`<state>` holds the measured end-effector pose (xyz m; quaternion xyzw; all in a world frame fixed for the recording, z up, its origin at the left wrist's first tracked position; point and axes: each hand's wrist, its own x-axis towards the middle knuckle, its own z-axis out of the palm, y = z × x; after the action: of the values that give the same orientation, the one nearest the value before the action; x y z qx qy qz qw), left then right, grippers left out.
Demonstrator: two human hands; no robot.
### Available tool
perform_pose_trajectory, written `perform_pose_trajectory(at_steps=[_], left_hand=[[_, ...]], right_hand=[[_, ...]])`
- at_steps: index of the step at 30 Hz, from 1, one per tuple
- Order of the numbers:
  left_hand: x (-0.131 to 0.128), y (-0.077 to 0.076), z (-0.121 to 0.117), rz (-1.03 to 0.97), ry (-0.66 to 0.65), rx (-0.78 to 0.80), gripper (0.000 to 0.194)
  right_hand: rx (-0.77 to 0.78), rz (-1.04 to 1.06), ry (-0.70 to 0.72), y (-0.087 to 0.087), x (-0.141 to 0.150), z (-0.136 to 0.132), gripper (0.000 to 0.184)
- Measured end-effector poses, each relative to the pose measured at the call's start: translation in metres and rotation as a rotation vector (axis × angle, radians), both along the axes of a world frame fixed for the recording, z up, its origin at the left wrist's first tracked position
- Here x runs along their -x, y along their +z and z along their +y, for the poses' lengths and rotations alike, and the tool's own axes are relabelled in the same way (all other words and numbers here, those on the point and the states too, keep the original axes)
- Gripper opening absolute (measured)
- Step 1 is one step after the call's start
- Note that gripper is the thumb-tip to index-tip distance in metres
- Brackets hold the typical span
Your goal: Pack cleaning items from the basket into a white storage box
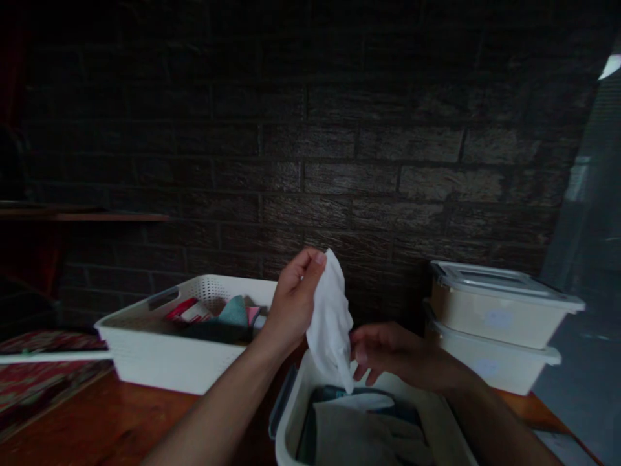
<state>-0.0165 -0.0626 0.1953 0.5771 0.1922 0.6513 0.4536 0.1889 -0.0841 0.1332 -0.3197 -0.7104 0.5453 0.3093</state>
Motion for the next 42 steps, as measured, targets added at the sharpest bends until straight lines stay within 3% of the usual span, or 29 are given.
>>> perform_pose_trajectory(at_steps=[4,6,11,16,19,22,30,36,42], left_hand=[[-0.003,-0.001,-0.003,-0.010,-0.033,0.031,0.033],[-0.005,-0.002,-0.004,0.004,-0.016,0.031,0.033],[-0.003,0.001,-0.001,-0.065,0.008,0.031,0.031],[0.016,0.015,0.014,-0.239,0.228,0.006,0.028],[0.026,0.019,0.023,-0.289,0.286,-0.031,0.027],[0.022,0.016,0.020,-0.280,0.267,-0.023,0.027],[-0.015,-0.005,-0.014,-0.066,0.136,-0.015,0.031],[-0.018,-0.009,-0.014,-0.006,0.166,-0.026,0.031],[-0.008,-0.006,0.007,-0.119,0.226,-0.044,0.030]], right_hand=[[0.198,0.110,0.135,-0.002,0.005,-0.003,0.053],[0.228,0.115,0.200,-0.002,0.006,-0.002,0.047],[0.089,0.032,0.056,0.001,0.000,0.002,0.032],[0.020,-0.021,-0.071,0.007,-0.017,0.005,0.035],[0.036,-0.013,-0.095,0.009,-0.024,0.004,0.038],[0.031,0.006,-0.064,0.009,-0.022,0.002,0.037],[0.111,-0.048,0.151,0.004,-0.007,-0.002,0.037],[0.033,-0.078,0.088,0.004,-0.005,-0.009,0.037],[-0.079,-0.053,0.013,0.008,-0.012,-0.004,0.035]])
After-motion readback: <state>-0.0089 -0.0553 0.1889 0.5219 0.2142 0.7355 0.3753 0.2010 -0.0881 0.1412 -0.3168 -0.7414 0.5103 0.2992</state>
